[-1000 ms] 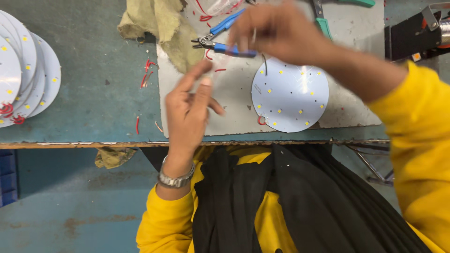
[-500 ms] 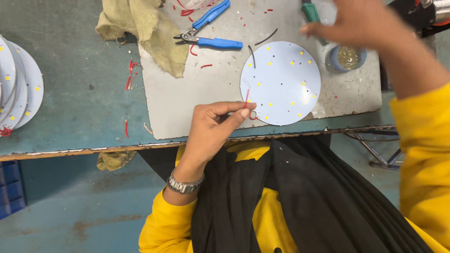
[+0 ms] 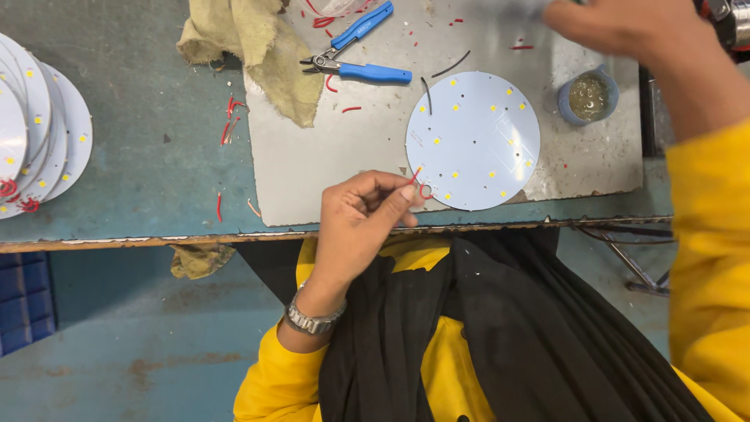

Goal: The person solders red and black wires to a circular LED board using a soldering iron and solder wire. They apply flux, trim wire ends, and repeat the process for multiple connection points on the board.

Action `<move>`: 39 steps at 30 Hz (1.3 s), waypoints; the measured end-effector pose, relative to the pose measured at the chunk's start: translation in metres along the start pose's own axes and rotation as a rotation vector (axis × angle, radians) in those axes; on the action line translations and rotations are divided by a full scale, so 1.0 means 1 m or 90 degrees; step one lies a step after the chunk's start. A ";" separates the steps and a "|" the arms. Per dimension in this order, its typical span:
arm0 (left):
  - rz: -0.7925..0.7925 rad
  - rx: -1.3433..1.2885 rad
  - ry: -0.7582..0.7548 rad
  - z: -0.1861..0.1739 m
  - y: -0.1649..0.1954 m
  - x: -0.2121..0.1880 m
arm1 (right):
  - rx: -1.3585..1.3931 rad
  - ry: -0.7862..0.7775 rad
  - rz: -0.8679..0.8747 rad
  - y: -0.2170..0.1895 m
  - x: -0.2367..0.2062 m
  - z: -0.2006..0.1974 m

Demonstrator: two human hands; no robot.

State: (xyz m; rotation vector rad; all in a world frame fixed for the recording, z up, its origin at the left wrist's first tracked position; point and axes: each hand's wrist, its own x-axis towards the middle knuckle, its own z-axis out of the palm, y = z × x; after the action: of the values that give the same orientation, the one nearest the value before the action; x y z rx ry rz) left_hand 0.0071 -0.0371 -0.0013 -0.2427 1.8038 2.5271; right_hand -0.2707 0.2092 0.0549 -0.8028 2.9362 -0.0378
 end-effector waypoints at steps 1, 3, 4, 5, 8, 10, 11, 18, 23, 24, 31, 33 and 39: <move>0.023 -0.017 -0.008 0.003 0.002 -0.001 | 0.165 0.026 0.012 -0.006 -0.016 -0.005; 0.030 -0.049 -0.024 0.009 0.006 -0.001 | 0.493 0.079 0.041 -0.018 -0.066 -0.010; 0.017 -0.064 -0.033 0.012 0.009 0.000 | 0.636 0.042 -0.061 -0.026 -0.095 -0.008; 0.004 -0.078 -0.044 0.015 0.012 0.001 | 0.776 0.002 -0.166 -0.033 -0.125 -0.005; -0.081 -0.010 -0.060 0.026 0.020 0.003 | 0.902 -0.199 -0.081 -0.060 -0.181 0.025; -0.103 -0.045 -0.076 0.035 0.023 0.004 | 0.992 -0.268 -0.026 -0.071 -0.205 0.041; -0.116 -0.062 -0.085 0.040 0.024 0.005 | 1.041 -0.276 -0.010 -0.076 -0.213 0.048; -0.014 0.126 -0.072 0.063 0.033 -0.001 | 1.047 -0.298 -0.035 -0.077 -0.233 0.077; 0.135 0.297 -0.037 0.068 0.041 -0.005 | 1.031 -0.308 -0.044 -0.073 -0.234 0.089; 0.146 0.306 -0.030 0.069 0.041 -0.004 | 1.017 -0.307 -0.046 -0.073 -0.234 0.090; 0.192 0.345 -0.014 0.068 0.038 -0.003 | 0.944 -0.257 -0.086 -0.075 -0.233 0.095; 0.200 0.343 -0.014 0.068 0.036 -0.002 | 0.953 -0.262 -0.081 -0.077 -0.233 0.095; 0.195 0.341 -0.003 0.069 0.032 -0.003 | 0.877 -0.223 -0.086 -0.083 -0.229 0.085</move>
State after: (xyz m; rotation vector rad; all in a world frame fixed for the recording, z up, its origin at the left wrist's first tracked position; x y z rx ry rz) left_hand -0.0015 0.0178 0.0514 0.0616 2.5882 2.0745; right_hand -0.0240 0.2548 -0.0056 -0.5941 1.7967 -1.4932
